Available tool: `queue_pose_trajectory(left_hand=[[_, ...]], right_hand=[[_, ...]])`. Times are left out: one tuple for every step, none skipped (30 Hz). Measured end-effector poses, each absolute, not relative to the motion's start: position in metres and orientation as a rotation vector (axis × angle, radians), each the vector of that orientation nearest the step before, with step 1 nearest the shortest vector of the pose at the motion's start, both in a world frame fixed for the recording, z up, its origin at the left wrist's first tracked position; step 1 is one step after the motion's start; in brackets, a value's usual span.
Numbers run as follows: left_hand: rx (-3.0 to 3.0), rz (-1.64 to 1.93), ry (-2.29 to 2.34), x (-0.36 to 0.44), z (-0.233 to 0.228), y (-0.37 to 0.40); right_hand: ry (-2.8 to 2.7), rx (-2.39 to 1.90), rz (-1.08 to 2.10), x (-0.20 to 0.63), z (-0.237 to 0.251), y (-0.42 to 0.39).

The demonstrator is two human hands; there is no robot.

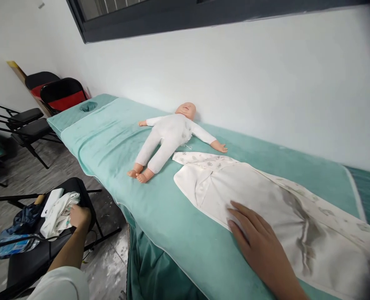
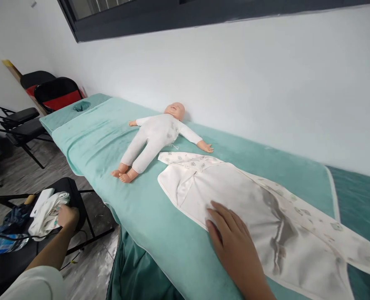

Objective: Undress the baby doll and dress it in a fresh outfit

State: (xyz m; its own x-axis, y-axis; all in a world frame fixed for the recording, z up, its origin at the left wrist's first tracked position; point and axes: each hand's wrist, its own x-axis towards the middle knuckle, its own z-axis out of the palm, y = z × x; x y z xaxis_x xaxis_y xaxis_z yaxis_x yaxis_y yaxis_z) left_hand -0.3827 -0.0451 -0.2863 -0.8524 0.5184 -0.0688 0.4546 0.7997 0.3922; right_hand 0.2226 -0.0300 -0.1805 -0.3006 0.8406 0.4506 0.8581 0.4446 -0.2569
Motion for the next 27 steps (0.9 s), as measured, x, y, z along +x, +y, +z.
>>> queue_pose_trajectory(left_hand=[[0.723, 0.551, 2.84, -0.383, -0.284, -0.045], [0.666, 0.559, 2.877, -0.382, -0.282, -0.045], [0.618, 0.574, 2.91, -0.38, -0.279, -0.044], [0.613, 0.597, 2.919, -0.377, -0.276, -0.043], [0.632, 0.63, 2.921, -0.372, -0.273, -0.041], [0.671, 0.671, 2.914, -0.366, -0.269, -0.039], [0.73, 0.718, 2.897, -0.357, -0.265, -0.036], [0.806, 0.766, 2.87, -0.346, -0.259, -0.032], [0.894, 0.812, 2.833, -0.332, -0.253, -0.028], [0.99, 0.876, 2.786, -0.317, -0.244, -0.022], [1.082, 0.941, 2.736, -0.3, -0.233, -0.015], [1.185, 1.036, 2.682, -0.282, -0.219, -0.007], [1.291, 1.271, 2.594, -0.265, -0.204, 0.004], [1.374, 1.468, 2.498, -0.249, -0.188, 0.018], [1.436, 1.599, 2.4, -0.236, -0.171, 0.034], [1.469, 1.672, 2.295, -0.224, -0.155, 0.052], [1.491, 1.671, 2.174, -0.215, -0.141, 0.073], [1.482, 1.63, 2.047, -0.208, -0.129, 0.094], [1.429, 1.53, 1.916, -0.203, -0.119, 0.114], [1.37, 1.387, 1.772, -0.199, -0.113, 0.134], [1.341, 1.244, 1.647, -0.195, -0.108, 0.151], [1.322, 1.124, 1.549, -0.191, -0.105, 0.166], [1.304, 1.024, 1.47, -0.186, -0.104, 0.178], [1.285, 0.955, 1.414, -0.181, -0.103, 0.187], [1.257, 0.906, 1.372, -0.176, -0.102, 0.195], [1.219, 0.862, 1.331, -0.172, -0.101, 0.202], [1.177, 0.818, 1.293, -0.167, -0.1, 0.207]], right_hand=[[-2.175, -1.423, -0.039, 0.223, -0.18, -0.03], [-2.175, -1.428, -0.034, 0.223, -0.18, -0.03], [-2.175, -1.43, -0.031, 0.223, -0.18, -0.031], [-2.173, -1.434, -0.027, 0.224, -0.18, -0.032], [-2.168, -1.438, -0.027, 0.224, -0.18, -0.033], [-2.159, -1.446, -0.036, 0.223, -0.179, -0.034], [-2.146, -1.456, -0.051, 0.222, -0.177, -0.036], [-2.129, -1.465, -0.063, 0.221, -0.175, -0.036], [-2.107, -1.473, -0.061, 0.218, -0.171, -0.035], [-2.083, -1.479, -0.031, 0.214, -0.166, -0.031], [-2.057, -1.483, 0.027, 0.209, -0.159, -0.024], [-2.021, -1.489, 0.116, 0.203, -0.152, -0.013], [-1.984, -1.49, 0.226, 0.196, -0.144, 0.002], [-1.933, -1.501, 0.319, 0.189, -0.136, 0.021], [-1.866, -1.51, 0.4, 0.181, -0.129, 0.045], [-1.796, -1.489, 0.47, 0.172, -0.122, 0.072], [-1.732, -1.45, 0.524, 0.163, -0.116, 0.101], [-1.679, -1.415, 0.57, 0.155, -0.112, 0.133], [-1.624, -1.406, 0.582, 0.146, -0.108, 0.165], [-1.584, -1.435, 0.587, 0.139, -0.105, 0.196], [-1.573, -1.477, 0.596, 0.132, -0.102, 0.225], [-1.578, -1.545, 0.603, 0.125, -0.101, 0.253], [-1.599, -1.613, 0.625, 0.12, -0.1, 0.277], [-1.601, -1.676, 0.677, 0.116, -0.1, 0.297], [-1.607, -1.702, 0.721, 0.112, -0.1, 0.315], [-1.607, -1.72, 0.762, 0.108, -0.099, 0.329], [-1.608, -1.716, 0.796, 0.105, -0.099, 0.341]])
